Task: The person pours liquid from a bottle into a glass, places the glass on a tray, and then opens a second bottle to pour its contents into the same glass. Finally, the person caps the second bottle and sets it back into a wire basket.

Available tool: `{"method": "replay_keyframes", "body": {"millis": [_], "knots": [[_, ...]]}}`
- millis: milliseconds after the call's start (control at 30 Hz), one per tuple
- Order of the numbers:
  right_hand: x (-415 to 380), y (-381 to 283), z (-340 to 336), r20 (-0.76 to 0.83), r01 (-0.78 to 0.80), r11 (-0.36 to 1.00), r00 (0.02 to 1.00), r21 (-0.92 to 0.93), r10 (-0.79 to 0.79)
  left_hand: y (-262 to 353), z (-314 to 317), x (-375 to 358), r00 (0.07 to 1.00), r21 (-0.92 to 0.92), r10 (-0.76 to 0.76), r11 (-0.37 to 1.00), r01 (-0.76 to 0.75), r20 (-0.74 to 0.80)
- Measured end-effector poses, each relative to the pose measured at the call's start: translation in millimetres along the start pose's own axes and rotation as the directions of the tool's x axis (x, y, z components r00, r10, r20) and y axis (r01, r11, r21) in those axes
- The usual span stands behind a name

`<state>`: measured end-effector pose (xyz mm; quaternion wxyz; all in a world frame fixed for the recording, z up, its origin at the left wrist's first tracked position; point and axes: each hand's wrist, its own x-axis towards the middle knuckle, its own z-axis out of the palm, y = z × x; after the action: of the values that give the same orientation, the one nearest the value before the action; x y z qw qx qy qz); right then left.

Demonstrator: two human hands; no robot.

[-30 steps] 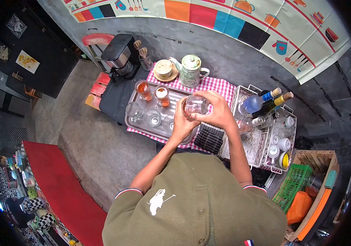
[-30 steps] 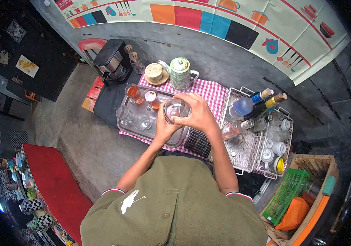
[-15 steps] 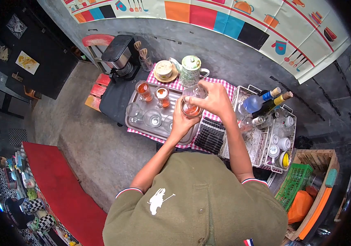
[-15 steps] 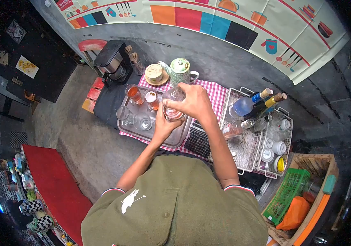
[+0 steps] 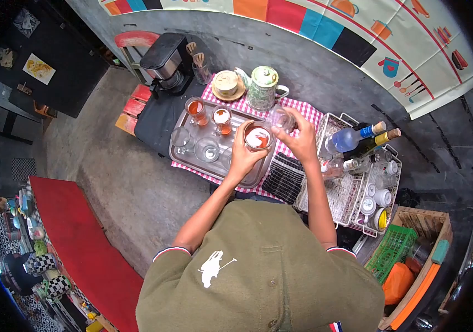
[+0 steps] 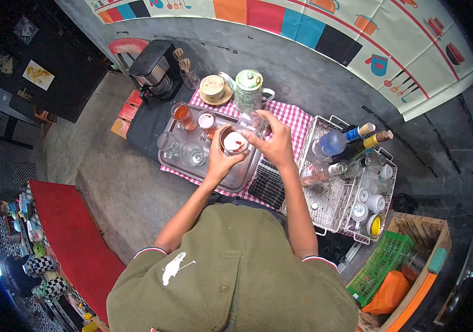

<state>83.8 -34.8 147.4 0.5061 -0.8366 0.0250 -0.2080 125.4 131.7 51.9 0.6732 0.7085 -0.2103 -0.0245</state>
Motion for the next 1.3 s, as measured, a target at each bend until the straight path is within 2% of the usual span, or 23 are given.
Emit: {"method": "replay_keyframes", "body": {"millis": [67,167,200,233,300,400,567,667,767,867,1300], "knots": [[-5.9,11.4,2.5,-0.031,-0.014,0.998,0.999,0.061,0.016,-5.3,-1.3,0.5,1.000,0.000,-0.028,1.000,0.028,-0.006],[-15.7,30.9,6.5,-0.046,-0.081,0.966,0.994,0.246,0.095,-11.5,-4.6,4.4,0.998,0.147,-0.009,0.989,0.018,-0.062],[-19.5,36.0,6.3,-0.036,-0.098,0.959,0.993,0.264,0.112,-15.1,-5.4,8.3,0.998,0.114,-0.020,0.993,0.027,-0.062],[-23.2,40.5,6.0,-0.038,-0.112,0.956,0.991,0.271,0.127,-18.4,-6.6,9.6,0.997,0.173,-0.017,0.985,0.031,-0.082],[-28.6,47.2,7.1,-0.041,-0.137,0.948,0.987,0.286,0.154,-25.3,-8.7,15.9,0.996,0.140,-0.046,0.989,0.055,-0.072],[-35.6,57.1,9.0,-0.038,-0.191,0.925,0.976,0.328,0.215,-33.3,-11.4,25.7,0.998,0.207,-0.028,0.978,0.039,-0.056],[-42.3,71.0,13.7,-0.022,-0.243,0.865,0.960,0.440,0.281,-53.9,-11.6,38.5,0.993,0.225,-0.106,0.968,0.113,-0.044],[-44.6,70.8,14.1,-0.008,-0.267,0.856,0.953,0.442,0.302,-66.5,-10.0,44.0,0.994,0.340,-0.098,0.934,0.107,-0.041],[-49.6,77.3,15.8,-0.007,-0.284,0.849,0.947,0.445,0.321,-85.1,-8.1,46.3,0.993,0.302,-0.120,0.946,0.115,-0.001],[-52.1,78.2,14.4,-0.003,-0.301,0.850,0.942,0.433,0.335,-100.1,-5.1,46.6,0.994,0.355,-0.105,0.930,0.090,0.023],[-67.4,88.1,17.0,0.003,-0.346,0.813,0.920,0.469,0.391,-114.8,7.6,45.9,0.996,0.444,-0.091,0.893,0.076,0.014]]}}
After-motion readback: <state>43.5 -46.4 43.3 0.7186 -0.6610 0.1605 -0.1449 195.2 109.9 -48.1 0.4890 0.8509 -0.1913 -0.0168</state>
